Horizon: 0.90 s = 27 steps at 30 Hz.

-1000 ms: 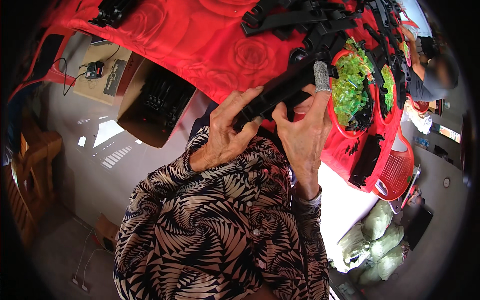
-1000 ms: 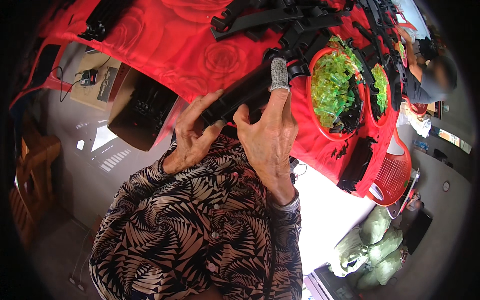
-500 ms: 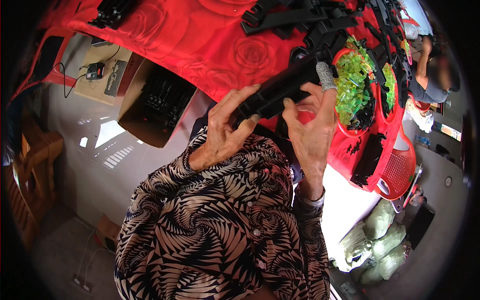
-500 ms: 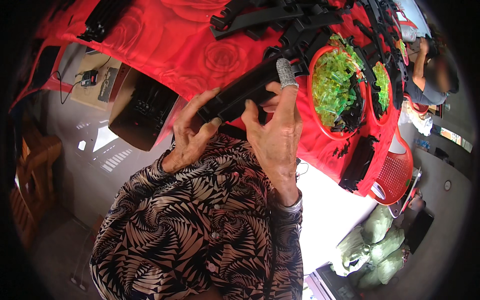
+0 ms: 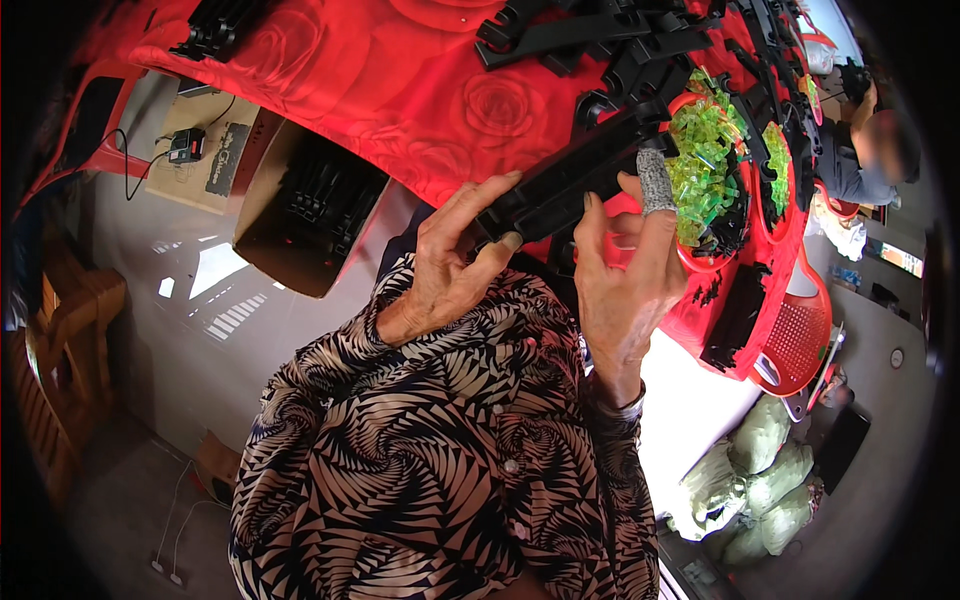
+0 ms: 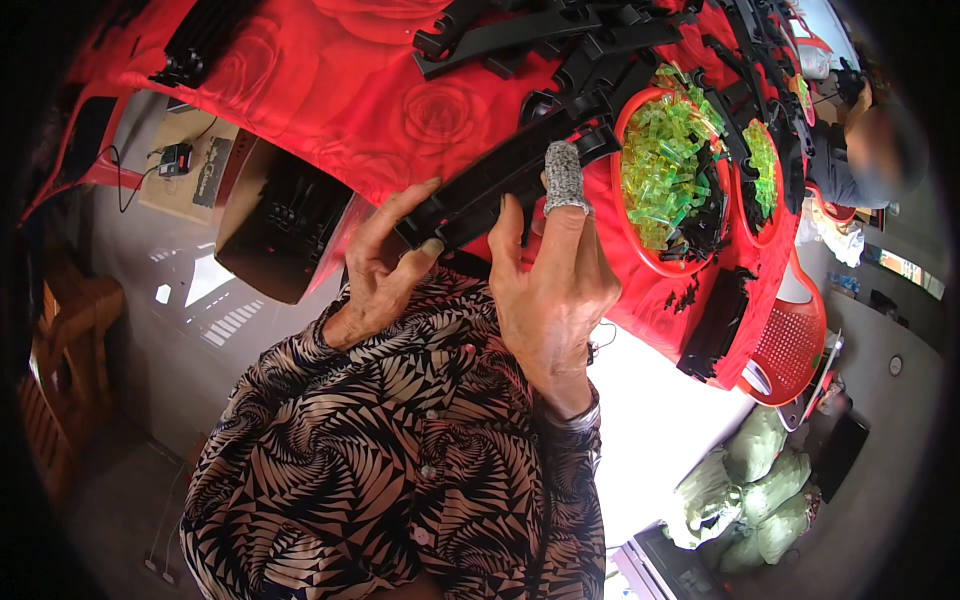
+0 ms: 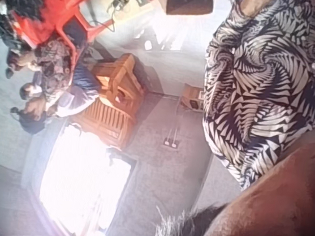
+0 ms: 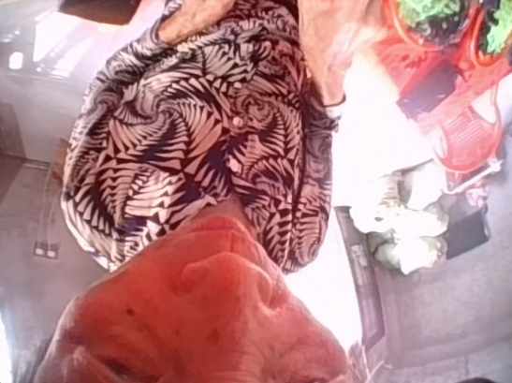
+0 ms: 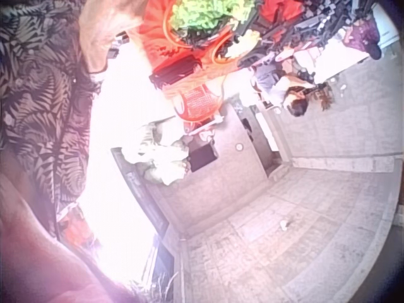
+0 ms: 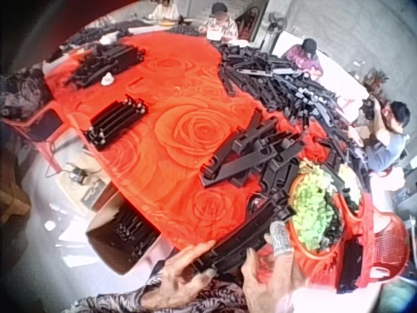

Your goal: Sorting and assembling black plastic components and placing them into a box at a manufacturing table.

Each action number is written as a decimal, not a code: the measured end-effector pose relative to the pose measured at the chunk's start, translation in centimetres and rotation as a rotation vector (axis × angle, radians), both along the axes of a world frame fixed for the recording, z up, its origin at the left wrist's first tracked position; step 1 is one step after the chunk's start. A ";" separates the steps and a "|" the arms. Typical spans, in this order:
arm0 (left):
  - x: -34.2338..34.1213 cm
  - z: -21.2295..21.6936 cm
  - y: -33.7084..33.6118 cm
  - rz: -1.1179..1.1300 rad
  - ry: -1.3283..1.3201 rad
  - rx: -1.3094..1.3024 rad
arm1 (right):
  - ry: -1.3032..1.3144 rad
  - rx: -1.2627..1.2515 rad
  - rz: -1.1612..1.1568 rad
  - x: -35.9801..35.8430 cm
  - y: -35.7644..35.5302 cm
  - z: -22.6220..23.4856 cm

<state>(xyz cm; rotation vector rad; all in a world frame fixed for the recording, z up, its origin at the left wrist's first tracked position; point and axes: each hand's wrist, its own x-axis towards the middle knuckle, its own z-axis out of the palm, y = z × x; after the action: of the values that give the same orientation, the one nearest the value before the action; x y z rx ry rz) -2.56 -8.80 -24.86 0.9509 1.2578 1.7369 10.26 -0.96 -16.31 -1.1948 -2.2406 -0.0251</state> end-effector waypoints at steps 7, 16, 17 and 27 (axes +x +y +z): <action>-0.4 0.4 -0.4 0.038 0.342 0.037 | -0.006 -0.040 0.077 -0.8 1.0 1.4; 0.1 1.5 -1.9 -0.011 0.658 0.361 | 0.087 -0.217 -0.038 -1.0 -0.9 2.4; 0.4 1.7 -2.1 -0.039 0.504 0.328 | 0.092 -0.213 -0.057 -0.9 -1.1 2.3; 0.4 2.0 -2.4 -0.007 0.458 0.275 | -0.083 0.101 -0.002 -1.3 -1.3 2.0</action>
<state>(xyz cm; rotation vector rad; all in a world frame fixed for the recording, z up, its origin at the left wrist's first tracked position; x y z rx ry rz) -2.18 -11.18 -22.87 1.5796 1.3059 1.7750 8.92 -2.26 -14.28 -1.1610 -2.2804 -0.1901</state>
